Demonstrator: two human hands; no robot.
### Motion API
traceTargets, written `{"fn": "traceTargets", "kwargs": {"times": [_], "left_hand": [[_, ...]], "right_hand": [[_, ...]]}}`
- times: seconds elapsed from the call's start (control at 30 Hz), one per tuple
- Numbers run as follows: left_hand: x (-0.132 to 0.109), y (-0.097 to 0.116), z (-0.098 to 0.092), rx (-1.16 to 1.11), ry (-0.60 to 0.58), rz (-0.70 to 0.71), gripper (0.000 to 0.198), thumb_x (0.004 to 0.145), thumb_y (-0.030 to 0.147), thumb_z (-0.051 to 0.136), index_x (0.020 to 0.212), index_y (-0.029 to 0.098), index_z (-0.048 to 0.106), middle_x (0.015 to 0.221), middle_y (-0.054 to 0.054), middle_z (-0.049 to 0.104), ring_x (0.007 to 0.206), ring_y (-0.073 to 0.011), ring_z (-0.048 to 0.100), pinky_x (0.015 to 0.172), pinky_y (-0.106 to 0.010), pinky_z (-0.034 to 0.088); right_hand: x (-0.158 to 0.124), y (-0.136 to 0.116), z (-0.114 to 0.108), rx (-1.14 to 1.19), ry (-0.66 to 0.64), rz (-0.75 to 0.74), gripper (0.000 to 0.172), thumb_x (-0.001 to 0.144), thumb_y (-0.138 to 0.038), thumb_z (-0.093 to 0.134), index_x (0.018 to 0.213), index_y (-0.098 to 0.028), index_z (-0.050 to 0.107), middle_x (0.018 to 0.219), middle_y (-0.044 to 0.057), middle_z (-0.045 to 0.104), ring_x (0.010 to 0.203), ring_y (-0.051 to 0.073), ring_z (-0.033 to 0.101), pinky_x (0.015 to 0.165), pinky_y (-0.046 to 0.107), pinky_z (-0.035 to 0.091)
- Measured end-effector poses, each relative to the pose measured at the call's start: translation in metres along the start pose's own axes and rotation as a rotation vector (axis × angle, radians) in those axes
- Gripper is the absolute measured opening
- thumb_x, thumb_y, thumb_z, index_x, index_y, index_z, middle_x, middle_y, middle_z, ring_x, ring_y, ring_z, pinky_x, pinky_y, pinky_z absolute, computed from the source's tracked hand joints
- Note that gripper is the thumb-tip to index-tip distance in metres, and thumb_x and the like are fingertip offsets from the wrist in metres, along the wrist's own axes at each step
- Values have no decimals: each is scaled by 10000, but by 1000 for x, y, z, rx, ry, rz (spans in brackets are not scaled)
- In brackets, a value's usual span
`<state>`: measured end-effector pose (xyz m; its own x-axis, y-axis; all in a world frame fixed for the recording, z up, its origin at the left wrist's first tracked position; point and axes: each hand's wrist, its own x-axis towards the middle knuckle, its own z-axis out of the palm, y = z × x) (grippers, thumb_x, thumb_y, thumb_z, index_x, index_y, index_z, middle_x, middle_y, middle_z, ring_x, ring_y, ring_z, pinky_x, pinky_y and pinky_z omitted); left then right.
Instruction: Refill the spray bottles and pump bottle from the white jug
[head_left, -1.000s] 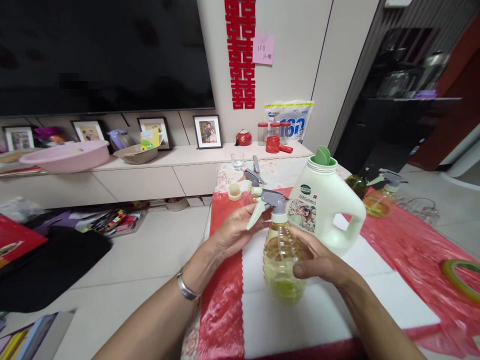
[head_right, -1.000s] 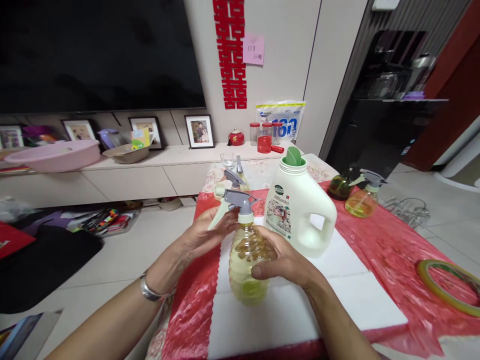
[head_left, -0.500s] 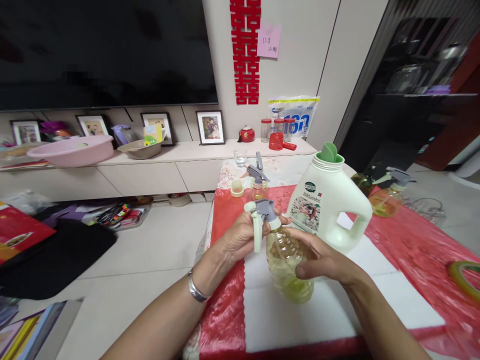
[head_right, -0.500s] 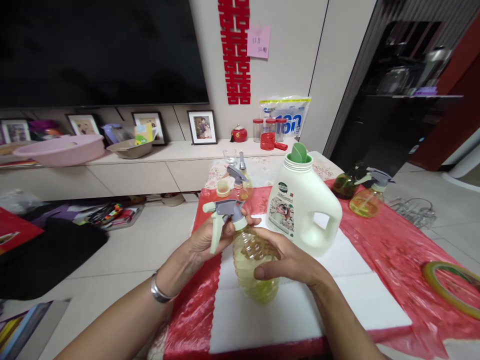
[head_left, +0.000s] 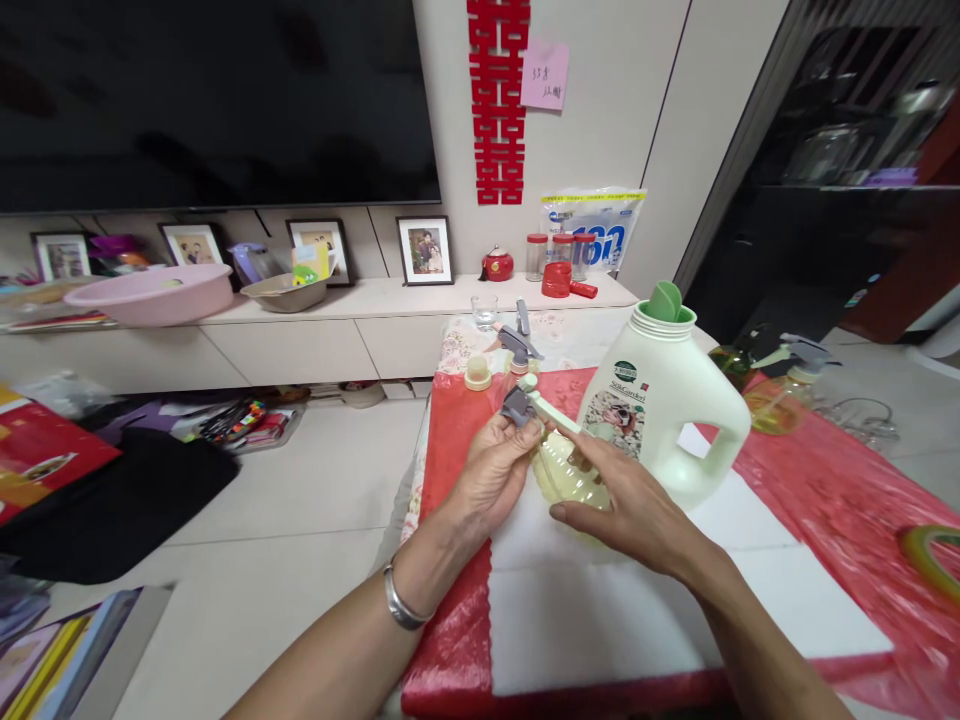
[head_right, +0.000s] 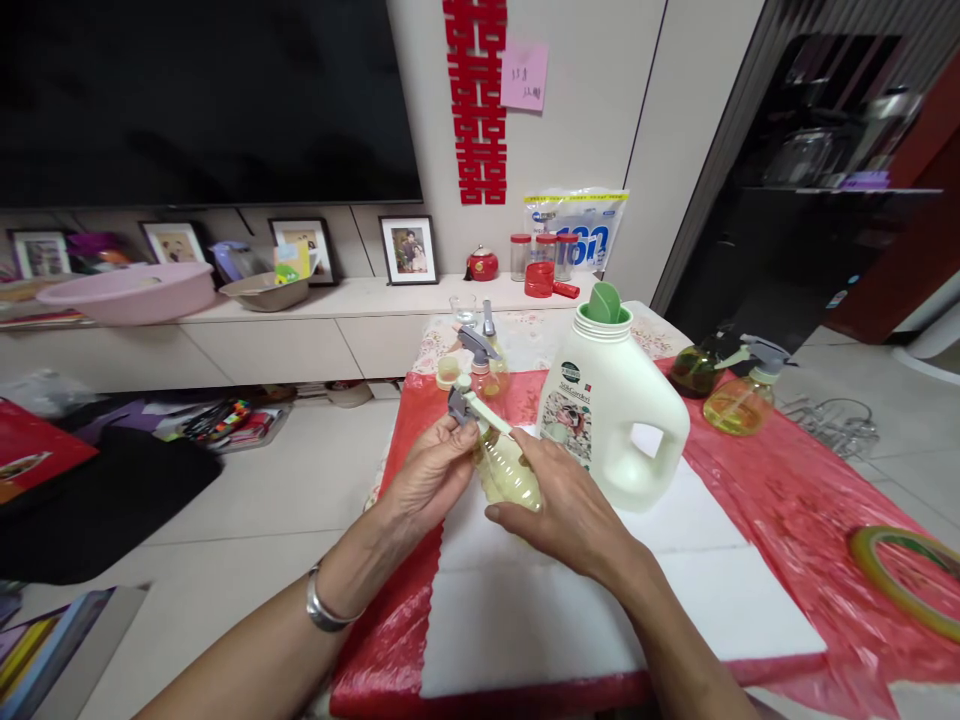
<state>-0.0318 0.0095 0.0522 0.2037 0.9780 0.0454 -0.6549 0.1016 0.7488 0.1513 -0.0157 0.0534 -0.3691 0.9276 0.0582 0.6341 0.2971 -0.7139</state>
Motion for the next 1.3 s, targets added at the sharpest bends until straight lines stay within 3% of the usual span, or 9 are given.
{"fn": "traceTargets", "kwargs": {"times": [0.13,0.27,0.37,0.5,0.7,0.9,1.1,1.2,1.3], "left_hand": [[-5,4,-5,-19,-94,-71,259,742,244,806,973,158,727,1037,-73,761,1031,-218,687,976,-337,490],[-6,2,-11,-36,-93,-79,240,705,269,847,884,156,734,1030,-90,772,1101,-264,679,1027,-391,472],[-5,-4,-13,-89,-61,-46,314,638,243,906,890,163,737,954,-53,776,1063,-236,690,1046,-371,464],[-2,-6,-14,-189,5,-26,369,621,172,916,938,159,727,914,-33,769,961,-189,710,1026,-342,486],[8,21,-29,-349,262,52,133,822,29,700,883,147,709,843,-20,756,866,-160,723,919,-322,549],[21,43,-62,-365,529,164,224,963,53,514,817,148,654,775,-8,734,716,-99,693,723,-219,558],[17,-1,-76,-154,596,87,151,881,50,639,764,143,627,738,2,677,715,-103,686,798,-261,591],[12,-26,-72,-19,555,40,171,797,124,765,739,153,607,743,10,655,723,-101,665,846,-284,589],[7,-34,-69,49,522,16,277,705,153,842,680,165,566,695,38,609,698,-81,628,907,-296,574]], "right_hand": [[0,11,-6,254,-110,3,885,816,-610,712,1555,-270,365,1539,79,409,1382,318,421,1171,519,325],[0,18,-9,408,-197,-43,831,825,-582,730,1529,-280,408,1569,61,369,1425,295,382,1199,466,310],[-1,12,-8,370,-201,-36,844,825,-584,729,1539,-295,387,1560,49,385,1401,283,412,1170,445,356],[-2,-1,-6,137,-175,34,883,820,-567,716,1568,-282,342,1529,59,426,1299,273,505,1098,444,427],[-9,-3,-12,-169,-217,102,910,807,-554,681,1585,-239,329,1524,83,432,1312,300,495,1119,446,404],[-21,20,-35,-341,-283,251,879,818,-587,639,1580,-264,344,1453,88,513,1250,303,551,1079,432,440],[-25,20,-43,-389,-147,266,882,834,-657,568,1601,-348,260,1517,26,451,1319,312,502,1099,479,423],[-22,14,-37,-383,-100,209,901,832,-666,552,1605,-299,269,1553,35,399,1382,310,443,1141,482,389],[-17,10,-27,-365,-119,185,900,825,-639,566,1597,-261,299,1563,35,382,1405,287,419,1176,459,358]]}}
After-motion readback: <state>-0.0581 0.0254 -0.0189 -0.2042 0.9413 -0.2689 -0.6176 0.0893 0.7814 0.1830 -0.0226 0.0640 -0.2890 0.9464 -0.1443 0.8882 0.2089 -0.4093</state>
